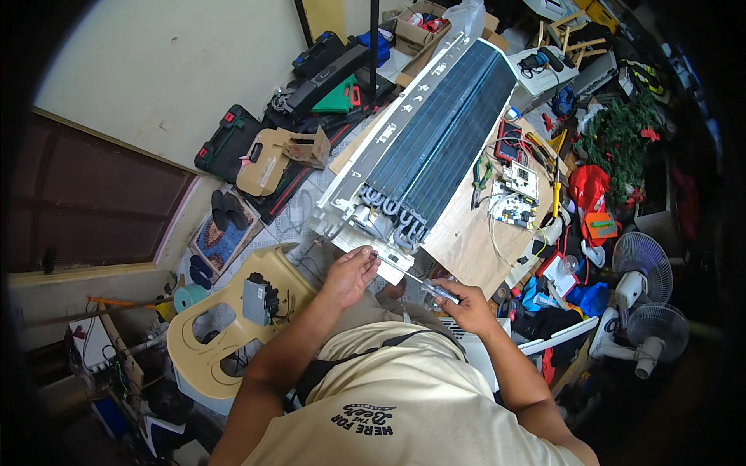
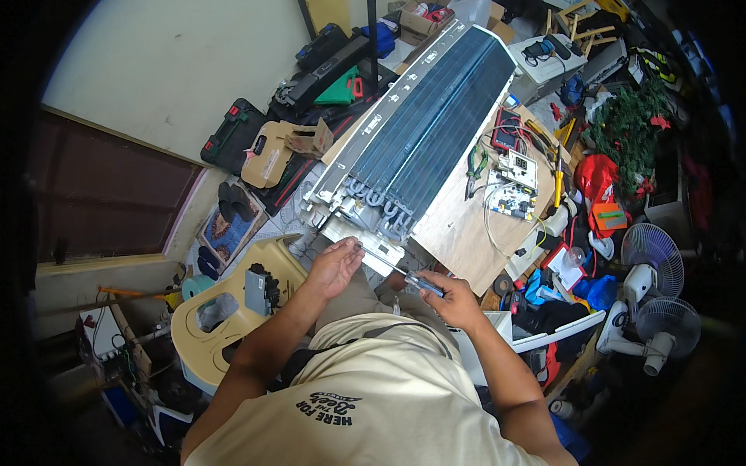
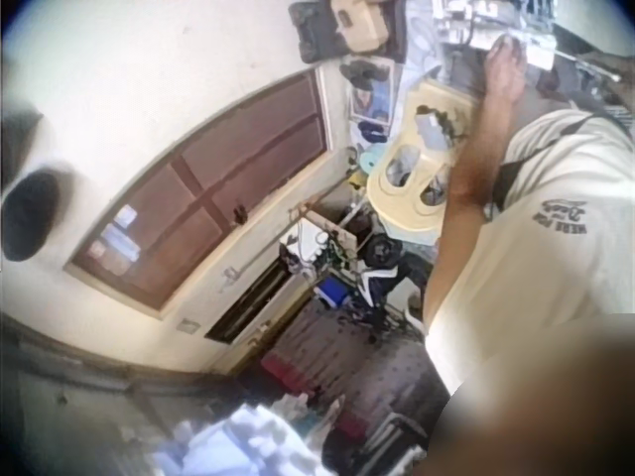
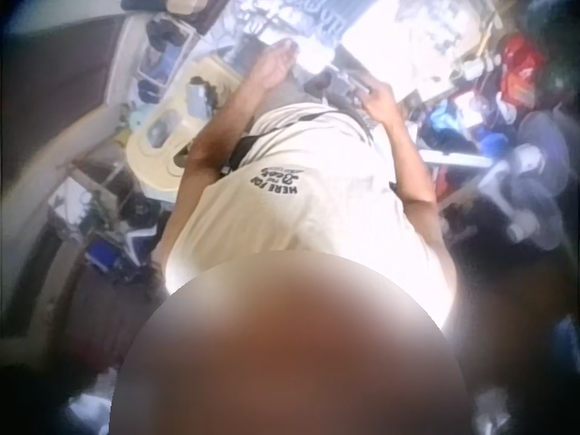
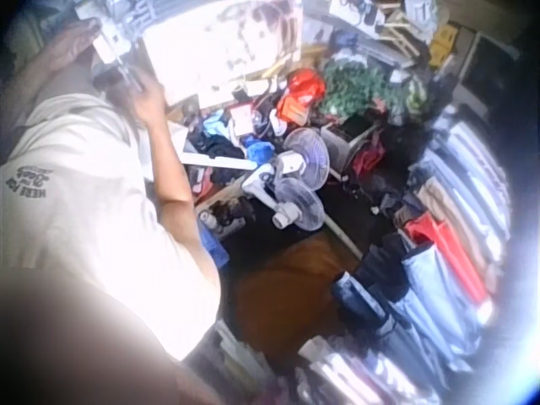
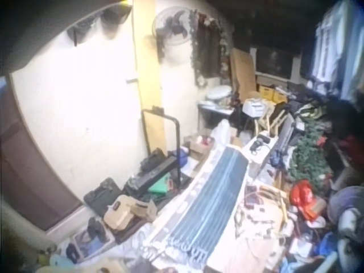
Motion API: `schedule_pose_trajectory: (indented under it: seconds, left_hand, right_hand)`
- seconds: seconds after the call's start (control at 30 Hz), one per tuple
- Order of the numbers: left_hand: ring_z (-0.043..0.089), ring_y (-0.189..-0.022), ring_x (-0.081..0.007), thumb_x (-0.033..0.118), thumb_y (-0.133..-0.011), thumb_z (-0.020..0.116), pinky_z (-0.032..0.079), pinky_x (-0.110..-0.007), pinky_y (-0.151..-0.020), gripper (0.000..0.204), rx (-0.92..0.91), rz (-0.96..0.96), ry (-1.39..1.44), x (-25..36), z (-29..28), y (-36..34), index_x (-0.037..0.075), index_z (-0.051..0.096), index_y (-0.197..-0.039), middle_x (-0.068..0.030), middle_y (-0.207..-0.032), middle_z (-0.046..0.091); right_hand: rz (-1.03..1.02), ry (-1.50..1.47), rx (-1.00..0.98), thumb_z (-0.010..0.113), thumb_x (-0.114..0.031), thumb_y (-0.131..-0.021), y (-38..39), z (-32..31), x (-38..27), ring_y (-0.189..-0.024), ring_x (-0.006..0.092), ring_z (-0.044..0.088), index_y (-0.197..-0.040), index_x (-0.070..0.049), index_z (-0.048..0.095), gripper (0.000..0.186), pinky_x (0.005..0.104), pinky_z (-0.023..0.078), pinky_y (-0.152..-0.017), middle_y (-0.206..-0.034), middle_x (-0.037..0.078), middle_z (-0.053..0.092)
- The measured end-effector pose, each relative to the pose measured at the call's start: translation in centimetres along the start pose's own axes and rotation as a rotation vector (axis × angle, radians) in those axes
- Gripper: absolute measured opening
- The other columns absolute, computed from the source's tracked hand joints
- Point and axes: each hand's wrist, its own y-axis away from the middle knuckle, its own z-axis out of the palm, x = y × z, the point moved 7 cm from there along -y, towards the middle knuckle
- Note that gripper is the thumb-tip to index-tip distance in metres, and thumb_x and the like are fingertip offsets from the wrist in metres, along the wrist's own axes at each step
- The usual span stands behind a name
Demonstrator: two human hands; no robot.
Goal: The person reassembles a split air conditioner indoor unit on a workbench. They align the evaporator coil and filter into the casing, then use a screwdriver to fasten multiple screws along the side and bottom of the unit. The person also connects a small circuit board and wires to the unit's internal components.
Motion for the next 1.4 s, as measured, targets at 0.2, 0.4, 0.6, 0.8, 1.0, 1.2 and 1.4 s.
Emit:
schedule_pose_trajectory:
  seconds: [0.2,0.4,0.6,0.8,1.0,1.2,1.4]
  left_hand:
    - [0.075,-0.105,-0.0170,0.013,-0.112,0.065,0.064,-0.028,-0.092,0.016,-0.048,-0.058,-0.046,-0.3,-0.9,0.4,0.006,0.070,-0.125,-0.0050,-0.116,0.074]
    - [0.075,-0.101,-0.0168,0.016,-0.112,0.065,0.065,-0.027,-0.088,0.017,-0.045,-0.055,-0.059,0.5,-0.5,-0.2,0.006,0.068,-0.125,-0.0055,-0.111,0.074]
    - [0.076,-0.095,-0.0165,0.015,-0.109,0.071,0.066,-0.026,-0.081,0.016,0.075,0.044,-0.055,1.8,-0.7,-2.1,0.004,0.069,-0.120,-0.0057,-0.102,0.074]
    - [0.076,-0.093,-0.0175,0.012,-0.106,0.074,0.066,-0.027,-0.078,0.013,0.140,0.053,-0.136,3.5,-0.6,-3.2,0.003,0.070,-0.114,-0.0070,-0.101,0.074]
    - [0.075,-0.094,-0.0196,0.016,-0.104,0.077,0.065,-0.029,-0.080,0.014,0.212,0.023,-0.196,4.4,-0.8,-3.3,0.004,0.071,-0.110,-0.0065,-0.102,0.074]
    - [0.074,-0.092,-0.0204,0.017,-0.103,0.077,0.064,-0.030,-0.078,0.015,0.212,-0.003,-0.211,4.5,-0.9,-3.4,0.005,0.071,-0.110,-0.0072,-0.101,0.073]
    - [0.074,-0.099,-0.0238,0.021,-0.105,0.074,0.064,-0.037,-0.084,0.017,0.232,-0.047,-0.251,4.5,-0.9,-3.1,0.008,0.069,-0.114,-0.0062,-0.104,0.072]
  right_hand:
    - [-0.078,-0.098,0.034,0.074,-0.012,-0.104,0.4,1.4,0.4,-0.089,0.0120,0.067,-0.141,-0.001,0.072,0.038,0.0299,0.055,-0.084,-0.102,0.003,0.076]
    - [0.202,-0.429,-0.023,0.075,-0.011,-0.098,0.4,3.2,3.3,-0.077,0.0081,0.053,-0.137,-0.004,0.069,0.040,0.0269,0.042,-0.068,-0.087,-0.003,0.060]
    - [-0.067,-0.169,0.202,0.068,-0.003,-0.093,-0.2,3.8,0.0,-0.089,0.0142,0.065,-0.133,-0.007,0.060,0.041,0.0316,0.053,-0.081,-0.101,0.005,0.070]
    - [-0.141,-0.072,0.248,0.072,-0.009,-0.095,-1.1,3.4,-2.4,-0.094,0.0287,0.075,-0.133,-0.007,0.059,0.040,0.0404,0.058,-0.085,-0.102,0.015,0.074]
    - [-0.106,0.004,0.219,0.073,-0.011,-0.092,-2.0,2.9,-2.9,-0.090,0.0349,0.074,-0.132,-0.007,0.059,0.043,0.0442,0.057,-0.081,-0.100,0.021,0.071]
    - [-0.275,0.096,0.258,0.072,-0.011,-0.088,-2.4,1.6,-4.6,-0.091,0.0430,0.071,-0.129,-0.007,0.061,0.042,0.0487,0.056,-0.080,-0.104,0.023,0.071]
    - [-0.441,0.282,0.347,0.074,-0.013,-0.090,-2.1,0.7,-6.9,-0.096,0.0435,0.071,-0.133,-0.010,0.066,0.043,0.0518,0.058,-0.085,-0.108,0.018,0.073]
